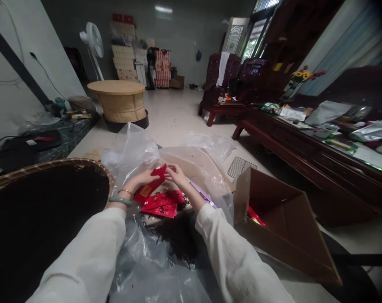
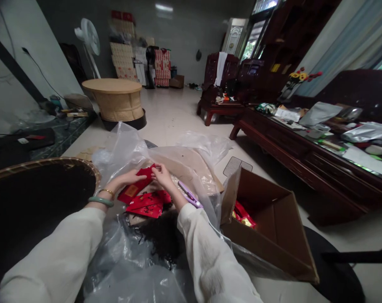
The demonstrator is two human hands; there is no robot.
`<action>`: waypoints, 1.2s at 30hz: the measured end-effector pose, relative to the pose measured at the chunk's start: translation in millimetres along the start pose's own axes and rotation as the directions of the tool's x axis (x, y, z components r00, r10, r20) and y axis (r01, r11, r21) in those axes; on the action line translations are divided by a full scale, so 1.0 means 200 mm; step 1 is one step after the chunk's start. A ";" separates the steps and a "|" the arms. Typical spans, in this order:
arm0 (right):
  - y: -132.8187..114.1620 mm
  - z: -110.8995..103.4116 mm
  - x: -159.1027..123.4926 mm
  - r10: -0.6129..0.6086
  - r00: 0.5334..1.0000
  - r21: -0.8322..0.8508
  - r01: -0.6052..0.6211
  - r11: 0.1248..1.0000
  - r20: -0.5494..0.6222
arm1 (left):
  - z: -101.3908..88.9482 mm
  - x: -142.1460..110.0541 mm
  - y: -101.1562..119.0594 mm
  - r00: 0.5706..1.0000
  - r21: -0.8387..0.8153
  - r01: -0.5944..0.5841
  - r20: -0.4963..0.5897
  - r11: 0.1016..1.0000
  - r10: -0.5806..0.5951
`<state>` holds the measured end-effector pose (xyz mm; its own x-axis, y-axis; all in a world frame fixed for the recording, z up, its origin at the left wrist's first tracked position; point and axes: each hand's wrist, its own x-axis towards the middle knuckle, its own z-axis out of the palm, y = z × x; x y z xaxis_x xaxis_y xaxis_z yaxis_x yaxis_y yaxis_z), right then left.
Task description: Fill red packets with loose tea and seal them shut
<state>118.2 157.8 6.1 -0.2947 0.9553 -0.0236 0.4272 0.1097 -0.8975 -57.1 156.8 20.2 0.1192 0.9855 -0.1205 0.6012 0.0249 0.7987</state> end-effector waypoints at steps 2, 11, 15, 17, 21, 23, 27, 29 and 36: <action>0.01 -0.03 -0.07 -0.023 0.998 -0.020 0.024 1.000 0.052 | -0.03 -0.05 -0.01 0.999 -0.110 0.042 -0.021 0.993 -0.045; -0.07 0.00 -0.33 0.063 0.923 -0.727 0.257 0.637 0.381 | 0.03 -0.29 -0.02 0.907 -0.528 -0.109 -0.400 0.842 -0.134; -0.13 -0.02 -0.38 0.050 0.930 -0.705 0.240 0.667 0.364 | 0.06 -0.37 -0.01 0.773 -0.556 -0.280 -0.614 0.782 -0.160; -0.15 -0.07 -0.40 0.051 0.931 -0.688 0.229 0.688 0.361 | 0.07 -0.42 -0.02 0.699 -0.458 -0.298 -0.702 0.837 -0.136; -0.19 -0.18 -0.45 -0.017 0.976 -0.710 0.168 0.683 0.215 | 0.14 -0.51 -0.08 0.626 -0.266 -0.231 -0.777 0.936 -0.066; -0.19 -0.18 -0.47 -0.060 0.986 -0.750 0.156 0.643 0.154 | 0.19 -0.54 -0.11 0.666 -0.228 -0.190 -0.744 0.955 -0.045; -0.14 -0.09 -0.48 -0.011 0.972 -0.807 0.200 0.556 0.233 | 0.27 -0.55 -0.16 0.808 -0.213 -0.207 -0.588 0.955 0.044; -0.10 -0.04 -0.47 0.004 0.969 -0.812 0.206 0.547 0.249 | 0.28 -0.54 -0.18 0.860 -0.185 -0.199 -0.504 0.962 0.081; -0.08 -0.13 -0.38 -0.004 0.964 -0.799 0.222 0.559 0.265 | 0.20 -0.48 -0.20 0.894 0.155 -0.114 -0.415 0.981 0.169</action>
<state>155.9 91.1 34.6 -0.5125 0.8478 -0.1364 0.8563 0.4926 -0.1554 -61.4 54.9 -23.3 -0.1193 0.9548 0.2722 0.6985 -0.1141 0.7064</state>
